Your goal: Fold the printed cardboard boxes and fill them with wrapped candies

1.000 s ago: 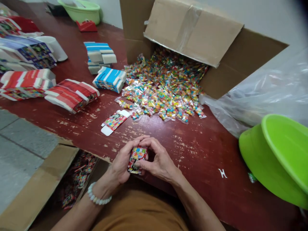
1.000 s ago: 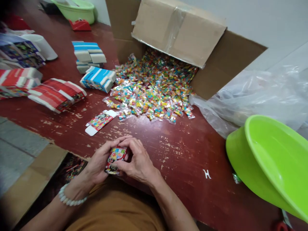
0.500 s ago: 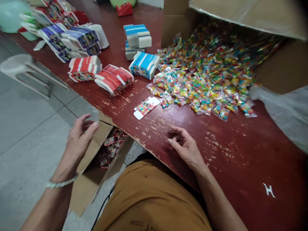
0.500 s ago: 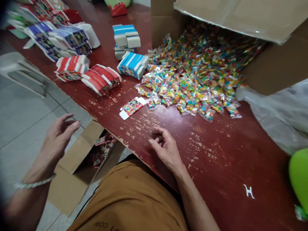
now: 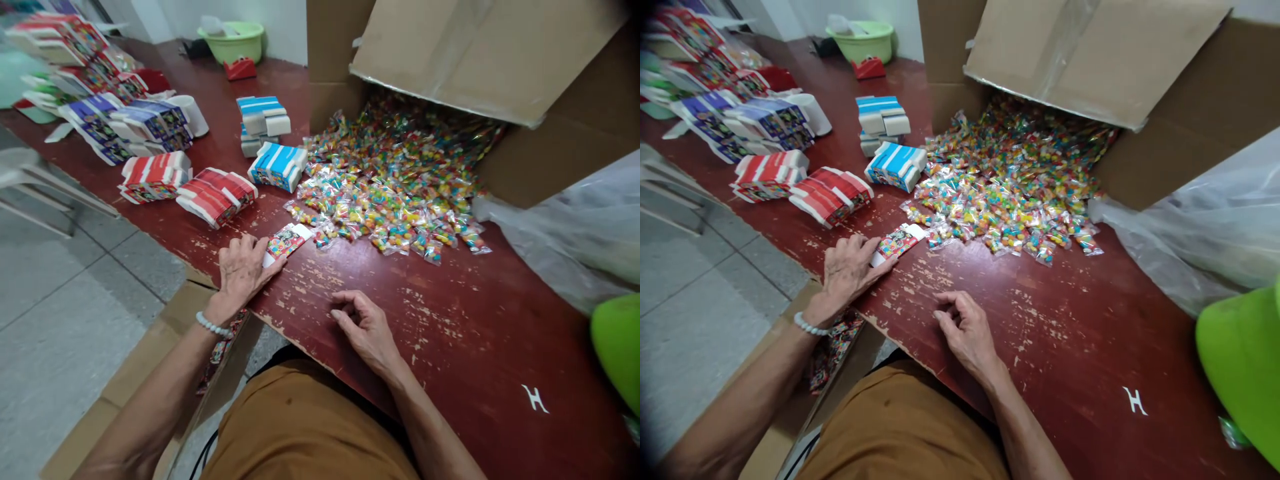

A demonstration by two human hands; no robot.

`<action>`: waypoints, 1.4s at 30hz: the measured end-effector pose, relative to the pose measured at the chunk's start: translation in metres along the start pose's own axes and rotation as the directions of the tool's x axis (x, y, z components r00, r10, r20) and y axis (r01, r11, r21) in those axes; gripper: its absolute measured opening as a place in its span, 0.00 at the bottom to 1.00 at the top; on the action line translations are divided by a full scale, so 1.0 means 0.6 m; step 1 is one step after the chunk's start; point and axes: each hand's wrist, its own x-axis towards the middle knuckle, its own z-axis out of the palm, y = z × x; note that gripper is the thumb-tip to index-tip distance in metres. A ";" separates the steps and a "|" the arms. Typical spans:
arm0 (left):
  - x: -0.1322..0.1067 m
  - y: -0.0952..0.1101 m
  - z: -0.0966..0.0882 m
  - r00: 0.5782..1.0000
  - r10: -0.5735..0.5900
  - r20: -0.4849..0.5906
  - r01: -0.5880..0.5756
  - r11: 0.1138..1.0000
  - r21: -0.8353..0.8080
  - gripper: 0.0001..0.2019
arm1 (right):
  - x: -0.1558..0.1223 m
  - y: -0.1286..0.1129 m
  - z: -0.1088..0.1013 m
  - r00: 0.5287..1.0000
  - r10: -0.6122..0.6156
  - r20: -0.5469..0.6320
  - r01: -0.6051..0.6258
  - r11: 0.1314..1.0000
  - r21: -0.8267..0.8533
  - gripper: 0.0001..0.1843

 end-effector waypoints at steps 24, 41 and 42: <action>-0.108 0.150 -0.074 0.551 0.741 0.384 0.817 -0.387 -0.427 0.28 | 0.006 -0.079 -0.017 0.969 0.127 0.213 -0.238 0.723 0.649 0.26; -0.106 0.161 -0.081 0.683 0.510 0.522 0.712 -0.307 -0.632 0.30 | -0.007 -0.085 -0.029 0.924 -0.297 -0.240 0.241 0.941 -0.236 0.19; -0.108 0.159 -0.081 0.675 0.515 0.528 0.714 -0.278 -0.642 0.29 | -0.006 -0.088 -0.034 0.922 -0.353 -0.156 0.289 0.900 -0.327 0.15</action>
